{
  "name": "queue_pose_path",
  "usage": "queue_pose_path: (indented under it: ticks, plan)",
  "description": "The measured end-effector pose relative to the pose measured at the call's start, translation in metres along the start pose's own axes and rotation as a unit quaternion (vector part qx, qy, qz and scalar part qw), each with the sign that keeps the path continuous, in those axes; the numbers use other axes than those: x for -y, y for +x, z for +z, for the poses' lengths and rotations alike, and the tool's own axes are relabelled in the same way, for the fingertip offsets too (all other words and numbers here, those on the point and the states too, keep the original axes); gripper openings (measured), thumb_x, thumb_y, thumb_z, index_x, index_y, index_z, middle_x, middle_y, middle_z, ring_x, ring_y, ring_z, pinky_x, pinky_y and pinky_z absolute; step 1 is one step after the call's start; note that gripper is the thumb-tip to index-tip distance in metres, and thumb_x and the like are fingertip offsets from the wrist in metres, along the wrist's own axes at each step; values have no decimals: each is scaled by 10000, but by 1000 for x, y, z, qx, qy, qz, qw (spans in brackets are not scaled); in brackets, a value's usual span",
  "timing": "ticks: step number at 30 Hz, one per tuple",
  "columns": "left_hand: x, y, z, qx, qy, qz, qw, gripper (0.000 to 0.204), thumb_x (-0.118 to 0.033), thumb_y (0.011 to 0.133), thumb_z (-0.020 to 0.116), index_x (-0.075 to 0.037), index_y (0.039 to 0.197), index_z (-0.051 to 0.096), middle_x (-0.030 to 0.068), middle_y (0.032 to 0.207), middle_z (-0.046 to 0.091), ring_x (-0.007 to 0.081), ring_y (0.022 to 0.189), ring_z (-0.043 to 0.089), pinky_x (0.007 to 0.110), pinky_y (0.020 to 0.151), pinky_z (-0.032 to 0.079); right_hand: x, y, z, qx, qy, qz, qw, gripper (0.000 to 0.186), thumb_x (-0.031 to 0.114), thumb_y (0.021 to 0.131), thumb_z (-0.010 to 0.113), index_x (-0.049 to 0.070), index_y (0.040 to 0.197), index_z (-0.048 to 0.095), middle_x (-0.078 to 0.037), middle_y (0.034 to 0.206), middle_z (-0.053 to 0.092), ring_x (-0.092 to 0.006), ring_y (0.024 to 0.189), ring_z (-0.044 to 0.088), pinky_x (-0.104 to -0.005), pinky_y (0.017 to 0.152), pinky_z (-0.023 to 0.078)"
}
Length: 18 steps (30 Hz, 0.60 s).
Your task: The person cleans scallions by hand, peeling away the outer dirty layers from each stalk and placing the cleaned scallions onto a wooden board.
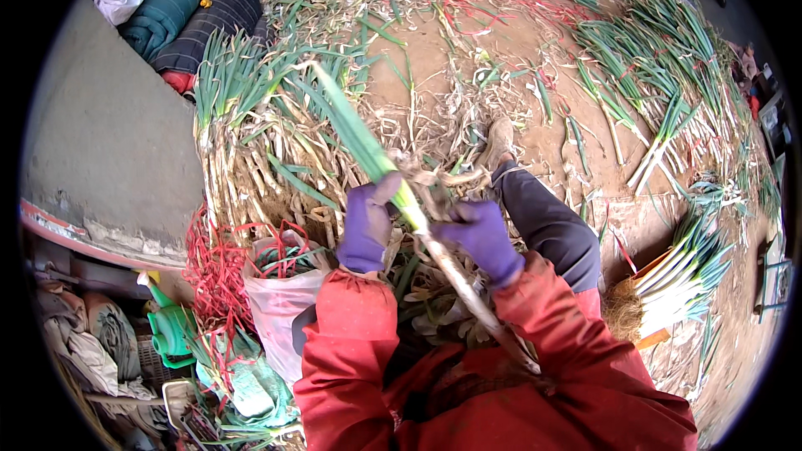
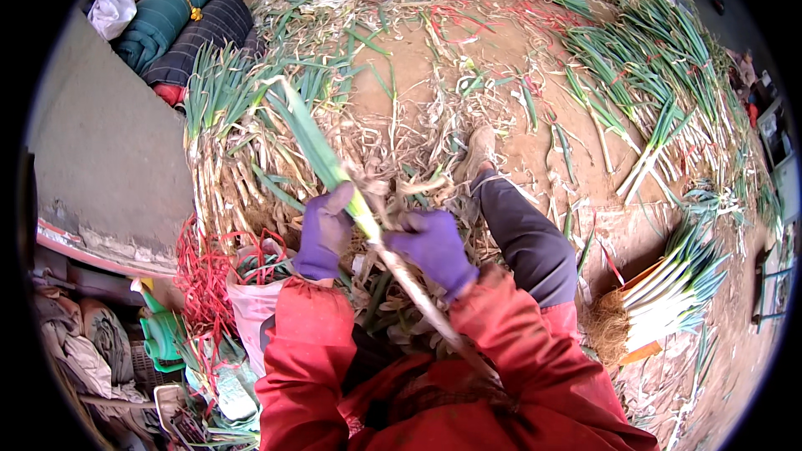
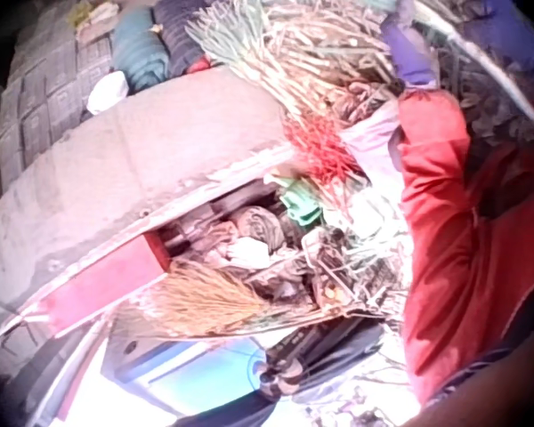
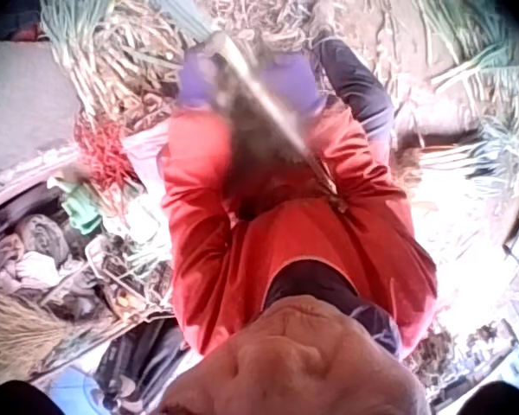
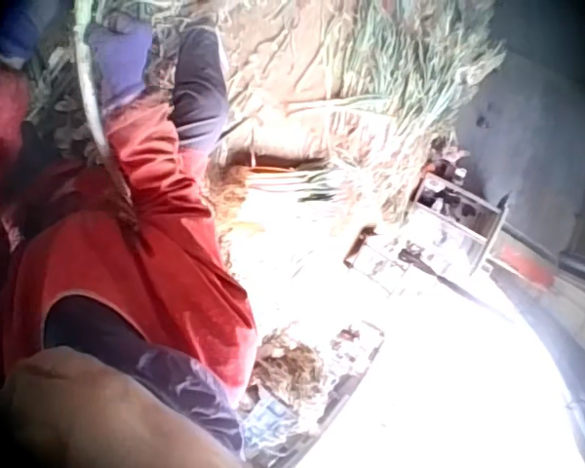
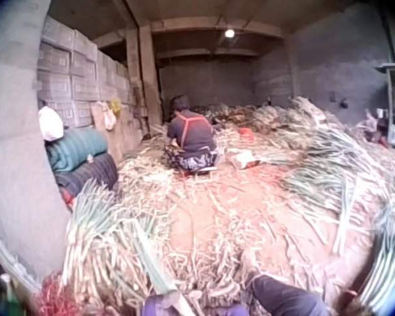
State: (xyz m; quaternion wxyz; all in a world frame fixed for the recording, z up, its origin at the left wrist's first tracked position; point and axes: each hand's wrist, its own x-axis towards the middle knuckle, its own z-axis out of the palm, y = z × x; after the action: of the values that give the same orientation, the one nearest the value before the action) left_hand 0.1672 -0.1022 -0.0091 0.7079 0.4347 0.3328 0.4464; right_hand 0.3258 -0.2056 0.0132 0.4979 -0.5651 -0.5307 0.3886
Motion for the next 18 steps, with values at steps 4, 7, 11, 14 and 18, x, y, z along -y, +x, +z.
queue_pose_path:
  ticks: [4,7,11,14,18]
  plan:
    - [-6,0,5,-66,-23,-1,998,341,-277,842,645,56,904,603,122,776,624,279,715,624,402,728,520,-24,-72,-34,43,-48,74,995,172,70,706,728,19,627,583,6,507,477,-54,489,448,-265,444,360]
    - [-29,9,-5,-9,29,-56,998,394,-343,823,617,43,900,617,122,777,631,217,612,592,325,481,460,-37,-110,-56,82,-139,130,978,184,123,718,740,24,652,600,-15,553,520,-73,522,476,-273,481,385]
    - [-27,-1,9,-42,36,-88,995,382,-313,796,638,48,921,628,129,782,633,201,602,583,293,455,429,-1,-52,-42,51,-35,47,997,212,139,776,713,12,934,651,5,662,580,-56,582,488,-241,518,399]
    - [-29,0,14,-30,46,-67,996,338,-298,816,619,31,888,636,94,774,640,170,572,606,256,470,480,18,-1,-20,74,56,-8,996,249,111,796,689,6,1021,663,3,698,608,-56,615,516,-228,549,421]
    - [-22,2,12,-38,25,-31,998,317,-261,833,550,42,893,627,93,739,612,168,549,578,248,450,466,3,22,-12,175,66,43,981,129,85,796,675,-1,892,684,-5,681,616,-46,633,532,-221,565,428]
